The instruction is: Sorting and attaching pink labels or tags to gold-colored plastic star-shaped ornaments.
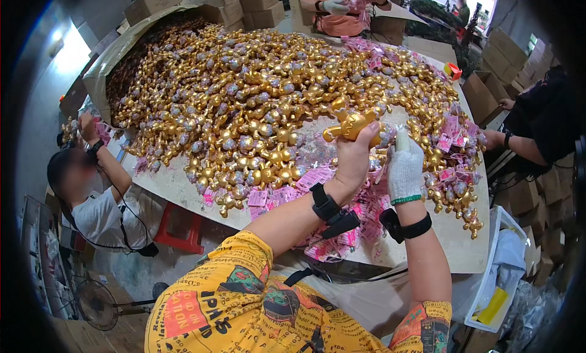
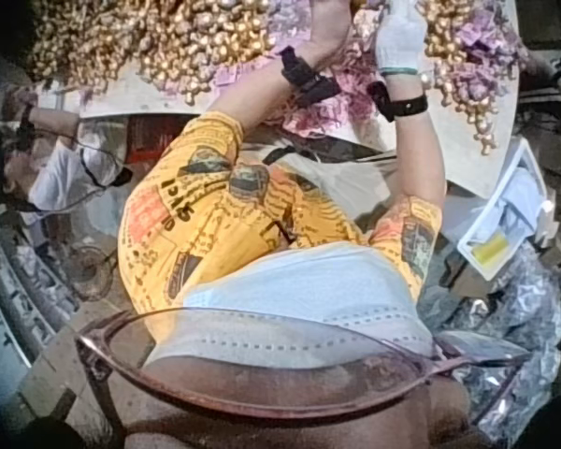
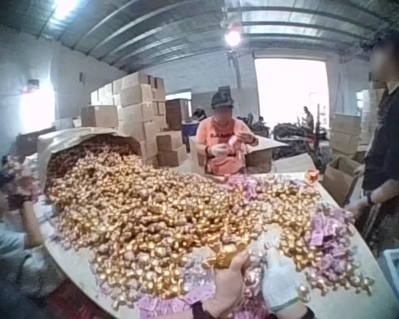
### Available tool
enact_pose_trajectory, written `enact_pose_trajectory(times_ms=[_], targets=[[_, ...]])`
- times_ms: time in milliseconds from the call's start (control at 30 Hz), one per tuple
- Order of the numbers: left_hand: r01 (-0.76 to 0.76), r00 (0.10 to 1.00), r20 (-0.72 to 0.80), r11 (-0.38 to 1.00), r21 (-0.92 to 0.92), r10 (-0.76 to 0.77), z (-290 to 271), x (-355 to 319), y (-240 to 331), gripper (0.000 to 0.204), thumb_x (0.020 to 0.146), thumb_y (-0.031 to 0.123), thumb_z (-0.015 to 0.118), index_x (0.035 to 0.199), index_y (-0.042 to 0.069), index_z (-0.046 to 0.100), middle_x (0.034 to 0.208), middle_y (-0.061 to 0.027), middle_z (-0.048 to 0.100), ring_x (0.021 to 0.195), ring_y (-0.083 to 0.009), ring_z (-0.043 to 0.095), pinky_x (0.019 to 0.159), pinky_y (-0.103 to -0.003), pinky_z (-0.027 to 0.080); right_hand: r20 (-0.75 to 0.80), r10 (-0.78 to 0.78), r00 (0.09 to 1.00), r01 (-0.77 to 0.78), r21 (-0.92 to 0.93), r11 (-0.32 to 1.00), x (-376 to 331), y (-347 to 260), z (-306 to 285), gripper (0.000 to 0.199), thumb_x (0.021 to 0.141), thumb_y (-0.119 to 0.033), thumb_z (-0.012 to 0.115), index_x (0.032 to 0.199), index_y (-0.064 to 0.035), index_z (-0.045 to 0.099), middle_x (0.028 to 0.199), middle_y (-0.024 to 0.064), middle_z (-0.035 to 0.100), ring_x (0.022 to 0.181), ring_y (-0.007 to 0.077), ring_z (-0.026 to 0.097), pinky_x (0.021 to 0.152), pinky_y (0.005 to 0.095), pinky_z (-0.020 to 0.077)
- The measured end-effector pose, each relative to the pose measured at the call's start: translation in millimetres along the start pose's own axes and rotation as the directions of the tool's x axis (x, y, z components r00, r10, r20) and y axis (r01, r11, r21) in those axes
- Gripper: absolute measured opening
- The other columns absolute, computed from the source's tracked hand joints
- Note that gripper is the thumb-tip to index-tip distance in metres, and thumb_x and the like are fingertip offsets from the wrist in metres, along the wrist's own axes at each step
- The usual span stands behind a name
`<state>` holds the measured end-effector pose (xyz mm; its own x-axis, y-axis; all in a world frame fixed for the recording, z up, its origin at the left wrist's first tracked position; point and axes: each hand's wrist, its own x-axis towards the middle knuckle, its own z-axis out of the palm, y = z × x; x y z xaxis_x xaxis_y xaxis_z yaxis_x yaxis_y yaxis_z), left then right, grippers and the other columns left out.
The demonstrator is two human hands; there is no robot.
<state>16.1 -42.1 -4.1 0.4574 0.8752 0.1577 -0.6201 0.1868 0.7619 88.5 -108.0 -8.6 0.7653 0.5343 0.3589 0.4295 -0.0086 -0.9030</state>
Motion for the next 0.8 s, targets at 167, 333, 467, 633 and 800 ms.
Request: enact_pose_trajectory(times_ms=[167,333,467,633,800], targets=[[-0.068,0.997,0.04,0.998,0.017,0.068,-2.3,0.9,-4.9,0.019,0.08,0.018,0.061,0.087,0.0,0.062,0.08,-0.0013,0.062,0.07,-0.0084,0.056,0.064,-0.025,0.045,-0.05,-0.14,0.989,0.136,-0.075,0.988,-1.4,7.6,4.2,0.036,0.092,-0.03,0.041,0.065,-0.0085,0.052,0.056,-0.0035,0.043,0.048,0.0054,0.037,0.043,0.0238,0.0276],[-0.179,0.98,0.11,0.976,0.126,0.166,-6.7,-0.4,-4.9,0.019,0.079,0.018,0.062,0.086,0.0,0.062,0.077,-0.0016,0.062,0.068,-0.0085,0.056,0.063,-0.025,0.045,0.013,-0.035,0.999,0.033,0.134,0.99,-2.2,12.7,2.0,0.034,0.092,-0.03,0.041,0.068,-0.0084,0.053,0.056,-0.0044,0.041,0.047,0.0044,0.036,0.042,0.023,0.0264],[-0.176,0.977,0.125,0.984,0.025,0.171,-10.9,0.1,-5.0,0.018,0.079,0.016,0.062,0.088,0.002,0.059,0.08,-0.0007,0.06,0.07,-0.0085,0.055,0.064,-0.024,0.045,0.129,0.302,0.944,-0.329,0.364,0.871,-11.6,-30.1,3.8,0.032,0.092,-0.029,0.041,0.07,-0.0095,0.053,0.054,-0.0049,0.039,0.046,0.0048,0.035,0.041,0.022,0.0256],[-0.234,0.943,0.249,0.972,0.022,0.222,-3.8,-4.1,3.5,0.021,0.079,0.013,0.063,0.095,0.004,0.052,0.085,0.0006,0.055,0.075,-0.0082,0.052,0.065,-0.024,0.044,0.122,0.197,0.973,-0.224,0.272,0.936,-10.2,-11.8,1.5,0.032,0.091,-0.03,0.04,0.068,-0.0115,0.053,0.052,-0.0052,0.039,0.042,0.0057,0.034,0.039,0.0223,0.0247],[-0.313,0.923,0.234,0.95,-0.008,0.307,-3.4,-3.8,2.0,0.018,0.08,0.013,0.061,0.094,0.004,0.053,0.085,0.0011,0.055,0.076,-0.0068,0.052,0.067,-0.023,0.043,0.132,0.268,0.954,-0.297,0.326,0.897,-4.4,-15.9,1.8,0.033,0.09,-0.034,0.042,0.065,-0.0149,0.049,0.05,-0.0053,0.038,0.038,0.0058,0.033,0.035,0.0222,0.0243]])
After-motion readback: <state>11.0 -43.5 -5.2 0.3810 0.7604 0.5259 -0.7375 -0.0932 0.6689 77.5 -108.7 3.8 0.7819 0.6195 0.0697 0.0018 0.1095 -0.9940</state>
